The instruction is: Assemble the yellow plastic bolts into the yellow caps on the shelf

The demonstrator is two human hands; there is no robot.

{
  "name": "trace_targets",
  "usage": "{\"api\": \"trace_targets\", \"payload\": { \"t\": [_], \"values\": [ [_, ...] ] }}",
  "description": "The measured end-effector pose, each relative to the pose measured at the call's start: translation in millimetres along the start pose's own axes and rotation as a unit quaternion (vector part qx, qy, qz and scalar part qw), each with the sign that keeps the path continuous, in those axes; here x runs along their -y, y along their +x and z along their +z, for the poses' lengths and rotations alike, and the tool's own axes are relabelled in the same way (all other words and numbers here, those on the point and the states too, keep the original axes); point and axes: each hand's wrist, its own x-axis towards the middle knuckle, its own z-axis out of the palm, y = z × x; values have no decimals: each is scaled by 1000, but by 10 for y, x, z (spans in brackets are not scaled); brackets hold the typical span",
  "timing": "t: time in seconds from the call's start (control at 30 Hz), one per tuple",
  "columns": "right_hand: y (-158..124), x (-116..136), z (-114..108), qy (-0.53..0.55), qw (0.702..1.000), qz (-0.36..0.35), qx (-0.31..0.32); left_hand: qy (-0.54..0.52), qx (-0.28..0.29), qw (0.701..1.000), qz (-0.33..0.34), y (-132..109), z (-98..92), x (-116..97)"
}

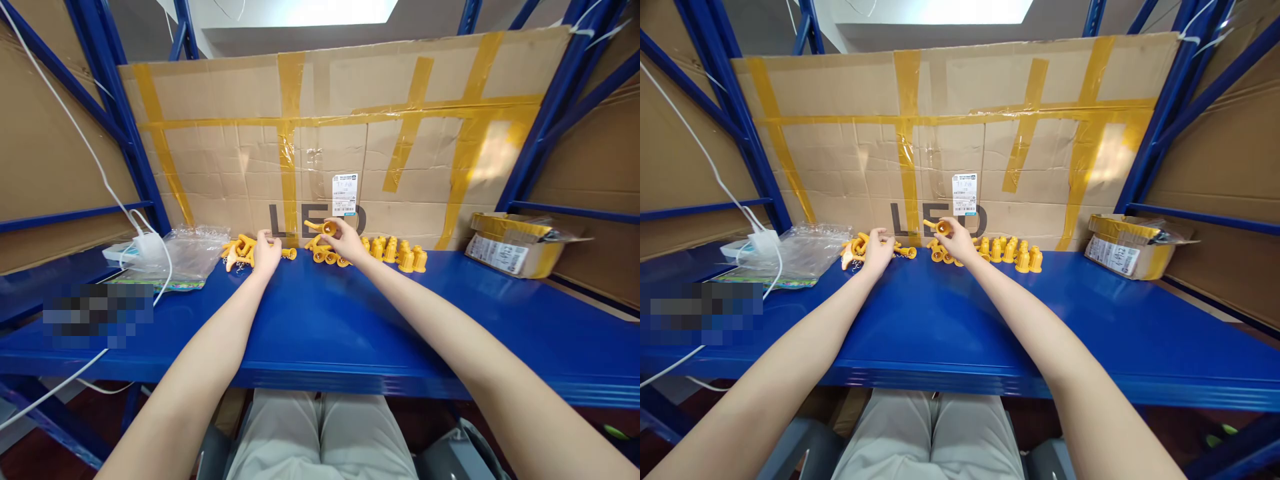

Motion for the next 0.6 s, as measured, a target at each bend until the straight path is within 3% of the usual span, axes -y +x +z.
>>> {"api": "trace_targets", "payload": {
  "t": [0.13, 0.3, 0.43, 0.6],
  "values": [
    [57, -72, 272, -183, 978, -50, 84, 5, 3, 1000, -26, 46, 12, 94],
    [-11, -27, 477, -366, 905, -51, 210, 25, 44, 999, -20, 47, 17, 91],
    [-76, 49, 559, -492, 836, -36, 243, 29, 58, 998, -9, 10, 23, 45],
    [-108, 127, 535, -509, 818, -21, 268, 54, 68, 996, 6, -66, -10, -54]
  ]
}}
